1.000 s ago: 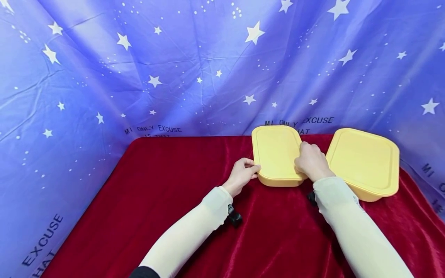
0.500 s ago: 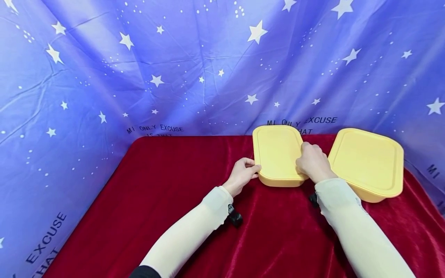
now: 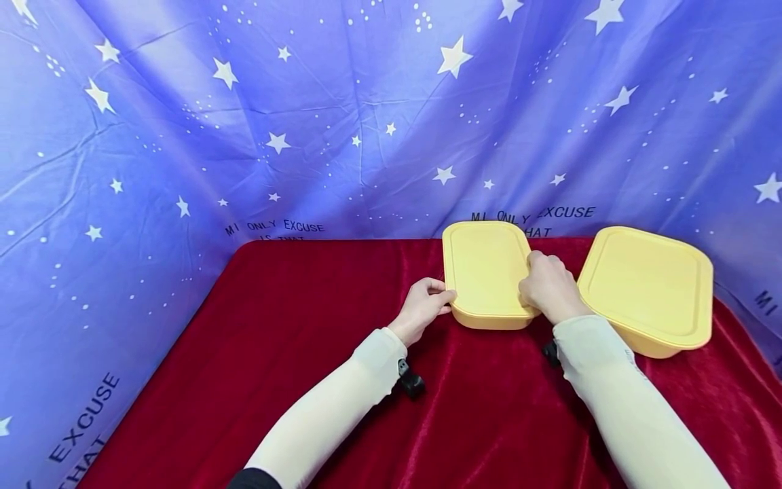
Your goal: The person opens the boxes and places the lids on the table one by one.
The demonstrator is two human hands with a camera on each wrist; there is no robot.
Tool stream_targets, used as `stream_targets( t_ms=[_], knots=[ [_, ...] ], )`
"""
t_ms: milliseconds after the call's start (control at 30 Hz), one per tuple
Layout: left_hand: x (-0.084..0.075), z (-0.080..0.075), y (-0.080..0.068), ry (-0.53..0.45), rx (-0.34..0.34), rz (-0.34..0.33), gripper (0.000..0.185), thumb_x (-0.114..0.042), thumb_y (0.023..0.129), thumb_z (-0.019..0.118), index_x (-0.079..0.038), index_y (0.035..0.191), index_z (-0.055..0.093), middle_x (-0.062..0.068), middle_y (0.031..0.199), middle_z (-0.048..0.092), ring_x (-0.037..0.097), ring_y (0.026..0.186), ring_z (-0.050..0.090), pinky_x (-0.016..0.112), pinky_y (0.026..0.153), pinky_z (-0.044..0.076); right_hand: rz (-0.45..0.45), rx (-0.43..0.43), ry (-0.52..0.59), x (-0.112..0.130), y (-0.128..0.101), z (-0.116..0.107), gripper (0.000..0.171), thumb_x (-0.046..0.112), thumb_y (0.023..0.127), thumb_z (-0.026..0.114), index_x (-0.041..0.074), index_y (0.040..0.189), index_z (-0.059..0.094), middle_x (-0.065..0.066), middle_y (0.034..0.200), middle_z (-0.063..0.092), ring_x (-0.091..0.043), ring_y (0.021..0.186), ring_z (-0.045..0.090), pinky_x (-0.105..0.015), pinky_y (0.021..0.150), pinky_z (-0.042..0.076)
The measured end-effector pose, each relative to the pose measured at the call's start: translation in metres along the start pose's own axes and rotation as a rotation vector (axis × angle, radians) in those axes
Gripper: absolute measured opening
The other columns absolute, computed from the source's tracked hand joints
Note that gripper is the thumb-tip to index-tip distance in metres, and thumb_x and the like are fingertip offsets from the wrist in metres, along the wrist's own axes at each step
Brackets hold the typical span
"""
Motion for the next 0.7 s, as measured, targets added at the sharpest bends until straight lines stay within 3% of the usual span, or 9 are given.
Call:
stream_targets(
  t_ms=[500, 700],
  knots=[
    [0.0017, -0.005, 0.0018, -0.021, 0.008, 0.008, 0.017, -0.008, 0.083, 0.07, -0.004, 0.096, 0.058, 0.002, 0.085, 0.059, 0.013, 0.072, 0.062, 0.027, 0.071, 0.054, 0.009, 0.018, 0.032, 0.0039, -0.0039, 0.0027, 0.04, -0.002, 0.069, 0.054, -0.007, 0.108, 0.047, -0.026, 0.094, 0.051, -0.034, 0.076, 0.054, -0.04, 0.067, 0.044],
    [0.0017, -0.0078, 0.002, -0.022, 0.007, 0.002, 0.019, -0.009, 0.084, 0.07, -0.004, 0.097, 0.058, 0.003, 0.086, 0.058, 0.014, 0.073, 0.062, 0.029, 0.073, 0.054, 0.004, 0.016, 0.049, 0.0044, -0.0035, 0.0039, 0.048, -0.001, 0.072, 0.055, -0.01, 0.118, 0.045, -0.022, 0.091, 0.053, -0.035, 0.081, 0.055, -0.044, 0.071, 0.045]
  ],
)
Point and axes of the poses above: each hand's wrist, its own y-axis towards the middle knuckle, its own z-axis out of the palm, x = y × z, the point moved 8 cm from there along y, towards the middle knuckle
